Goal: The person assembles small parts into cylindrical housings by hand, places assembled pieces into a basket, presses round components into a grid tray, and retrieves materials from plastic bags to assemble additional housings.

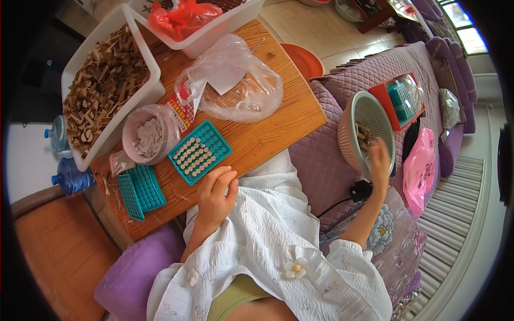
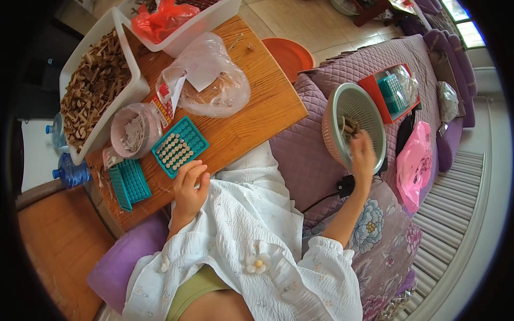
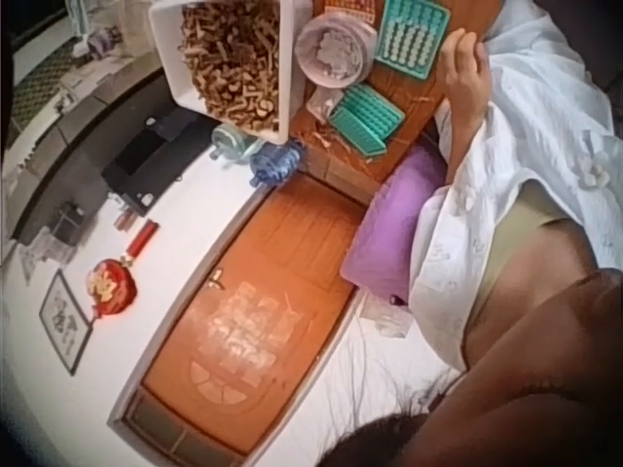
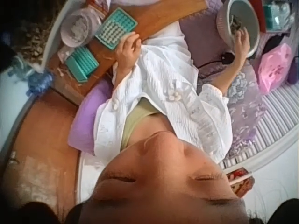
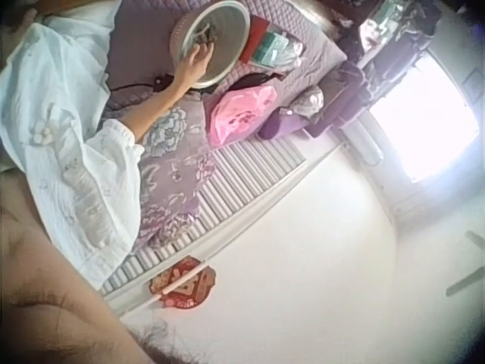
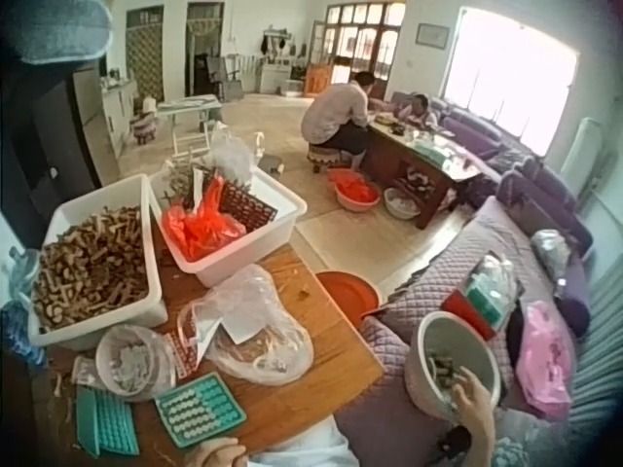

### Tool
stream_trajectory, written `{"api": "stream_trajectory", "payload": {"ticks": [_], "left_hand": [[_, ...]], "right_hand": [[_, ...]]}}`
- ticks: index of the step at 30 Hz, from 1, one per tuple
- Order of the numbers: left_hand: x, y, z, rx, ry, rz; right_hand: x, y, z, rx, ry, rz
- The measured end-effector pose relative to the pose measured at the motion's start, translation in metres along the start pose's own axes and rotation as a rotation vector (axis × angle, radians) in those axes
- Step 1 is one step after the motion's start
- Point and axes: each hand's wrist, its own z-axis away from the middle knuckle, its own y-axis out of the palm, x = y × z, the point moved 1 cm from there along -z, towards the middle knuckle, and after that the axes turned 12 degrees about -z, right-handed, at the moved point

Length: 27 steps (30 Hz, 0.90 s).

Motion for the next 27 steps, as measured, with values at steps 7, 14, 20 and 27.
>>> {"api": "stream_trajectory", "payload": {"ticks": [7,14,20,27], "left_hand": [[-0.006,0.008,0.001,0.059,0.023,0.008],[-0.010,0.015,0.003,0.119,0.067,0.029],[-0.011,0.013,0.005,0.109,0.068,0.025],[-0.010,0.012,0.005,0.104,0.050,0.040]], "right_hand": [[0.024,0.054,0.072,0.338,-0.049,0.424],[0.026,0.065,0.098,0.320,-0.102,0.459],[0.027,0.069,0.101,0.352,-0.121,0.462],[0.027,0.071,0.104,0.354,-0.116,0.474]]}}
